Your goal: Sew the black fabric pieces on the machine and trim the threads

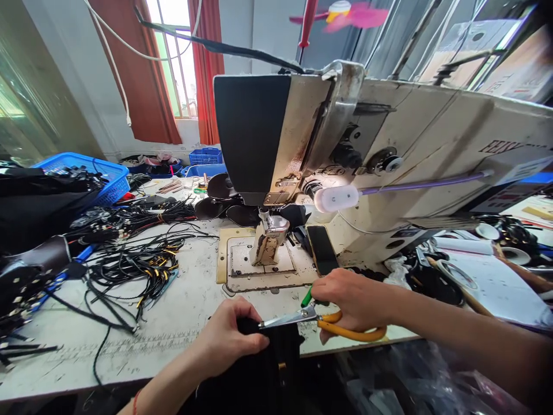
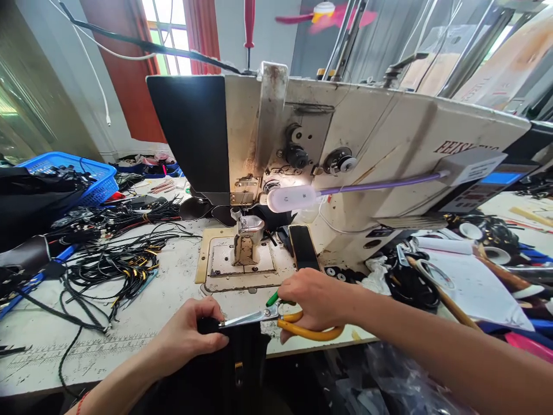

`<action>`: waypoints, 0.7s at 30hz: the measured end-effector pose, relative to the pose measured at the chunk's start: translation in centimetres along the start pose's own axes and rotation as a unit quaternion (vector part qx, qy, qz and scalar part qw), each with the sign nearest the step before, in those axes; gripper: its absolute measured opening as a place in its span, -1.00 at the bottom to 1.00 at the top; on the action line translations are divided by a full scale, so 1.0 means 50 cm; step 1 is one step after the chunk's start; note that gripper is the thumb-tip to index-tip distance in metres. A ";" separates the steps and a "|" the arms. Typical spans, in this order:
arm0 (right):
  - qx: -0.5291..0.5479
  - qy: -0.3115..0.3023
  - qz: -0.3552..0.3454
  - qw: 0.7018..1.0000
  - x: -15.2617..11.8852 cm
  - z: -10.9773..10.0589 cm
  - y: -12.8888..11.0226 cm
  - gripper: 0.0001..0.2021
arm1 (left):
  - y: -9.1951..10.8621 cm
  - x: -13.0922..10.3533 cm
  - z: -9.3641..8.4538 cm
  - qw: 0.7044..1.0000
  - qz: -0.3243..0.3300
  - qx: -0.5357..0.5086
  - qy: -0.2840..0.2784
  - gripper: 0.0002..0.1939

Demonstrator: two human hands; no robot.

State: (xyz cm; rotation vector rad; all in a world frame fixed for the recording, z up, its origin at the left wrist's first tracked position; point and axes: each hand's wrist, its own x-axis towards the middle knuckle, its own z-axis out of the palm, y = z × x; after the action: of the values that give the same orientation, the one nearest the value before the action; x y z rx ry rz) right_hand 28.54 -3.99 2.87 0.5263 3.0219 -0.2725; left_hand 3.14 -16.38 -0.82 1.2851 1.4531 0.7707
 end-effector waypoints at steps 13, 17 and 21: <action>0.196 0.065 0.130 0.970 -0.068 0.169 -0.016 -0.43 | -0.011 0.010 -0.010 0.998 -0.021 0.053 -0.039 -0.76; 0.362 0.076 0.199 0.908 -0.073 0.143 -0.038 -0.58 | -0.001 0.013 -0.016 0.996 -0.015 0.070 -0.052 -0.77; 0.582 0.149 0.206 0.772 -0.021 0.142 -0.114 -0.59 | 0.021 -0.001 0.005 0.976 0.065 0.203 -0.044 -0.82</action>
State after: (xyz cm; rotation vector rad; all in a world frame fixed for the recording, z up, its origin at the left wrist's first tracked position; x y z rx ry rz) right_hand 27.80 -10.92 -3.08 1.3259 2.4485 -2.2028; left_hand 3.73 -16.21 0.10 1.7154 1.5147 0.5043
